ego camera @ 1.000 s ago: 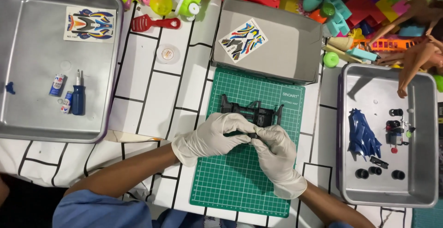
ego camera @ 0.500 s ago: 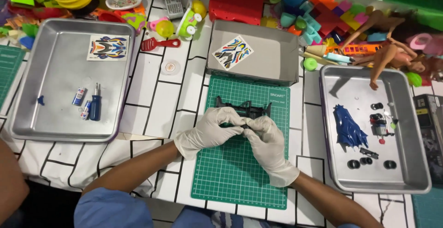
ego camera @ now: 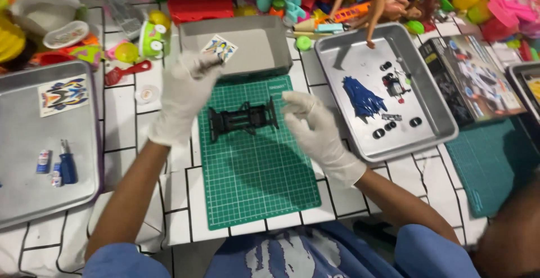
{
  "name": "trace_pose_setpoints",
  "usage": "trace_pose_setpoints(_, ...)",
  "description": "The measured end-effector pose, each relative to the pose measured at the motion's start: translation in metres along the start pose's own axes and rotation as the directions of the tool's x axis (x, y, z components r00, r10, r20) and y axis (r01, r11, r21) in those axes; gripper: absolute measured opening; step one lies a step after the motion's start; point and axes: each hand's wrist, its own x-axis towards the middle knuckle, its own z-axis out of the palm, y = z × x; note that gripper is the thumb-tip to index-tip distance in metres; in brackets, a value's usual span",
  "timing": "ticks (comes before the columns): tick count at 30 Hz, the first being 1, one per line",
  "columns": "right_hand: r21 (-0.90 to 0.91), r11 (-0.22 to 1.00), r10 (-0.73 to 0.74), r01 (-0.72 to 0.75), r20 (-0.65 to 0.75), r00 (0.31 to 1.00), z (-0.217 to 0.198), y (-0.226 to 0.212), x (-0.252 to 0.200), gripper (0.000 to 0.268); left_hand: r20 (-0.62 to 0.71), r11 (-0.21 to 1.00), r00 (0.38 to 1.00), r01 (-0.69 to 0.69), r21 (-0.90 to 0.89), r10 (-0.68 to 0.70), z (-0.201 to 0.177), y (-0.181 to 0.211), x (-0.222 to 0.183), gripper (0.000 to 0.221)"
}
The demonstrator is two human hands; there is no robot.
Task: Assembling a black toy car chassis by manually fitting small plastic components and gears.
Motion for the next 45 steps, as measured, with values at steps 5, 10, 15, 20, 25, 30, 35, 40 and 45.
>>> trace_pose_setpoints(5,-0.585,0.639,0.582,-0.5,-0.057,0.811,-0.106,-0.059,0.019,0.029,0.077,0.861,0.997,-0.063,0.505,0.027,0.025,-0.089,0.071,0.018)
trace_pose_setpoints(10,-0.677,0.212,0.68,-0.705,-0.416,0.603,-0.199,-0.03,0.002,0.044,0.152,0.678,0.943,0.096,0.729,-0.297,0.031,-0.082,0.074,0.027)
trace_pose_setpoints(15,-0.809,0.164,0.65,-0.565,-0.342,0.679,-0.241,0.035,-0.008,0.039,0.315,0.624,0.897,-0.058,0.779,-0.31,0.025,-0.046,0.059,0.035)
trace_pose_setpoints(20,-0.732,0.286,0.65,-0.619,-0.326,0.686,-0.211,-0.008,-0.008,0.039,0.31,0.776,0.88,0.098,0.623,-0.36,0.008,-0.011,0.037,0.041)
trace_pose_setpoints(25,-0.727,0.384,0.652,-0.569,-0.223,0.725,-0.2,-0.002,-0.022,0.036,0.433,0.703,0.87,-0.153,0.694,-0.238,0.019,-0.044,0.046,0.061)
trace_pose_setpoints(30,-0.723,0.362,0.681,-0.588,-0.226,0.697,-0.186,-0.016,-0.019,0.038,0.32,0.881,0.917,0.063,0.47,-0.236,0.035,-0.069,0.067,0.019)
trace_pose_setpoints(35,-0.708,0.401,0.654,-0.581,-0.223,0.723,-0.191,0.0,-0.021,0.036,0.273,0.872,0.939,0.055,0.486,-0.211,0.033,-0.051,0.074,0.039)
trace_pose_setpoints(40,-0.738,0.369,0.66,-0.564,-0.218,0.718,-0.195,0.005,-0.022,0.029,0.235,0.941,0.962,0.057,0.332,-0.141,0.023,0.015,0.039,0.05)
trace_pose_setpoints(45,-0.587,0.629,0.431,-0.51,-0.283,0.857,-0.212,0.036,-0.04,0.044,0.023,0.767,0.795,-0.592,0.246,0.606,0.033,0.037,-0.019,0.039)
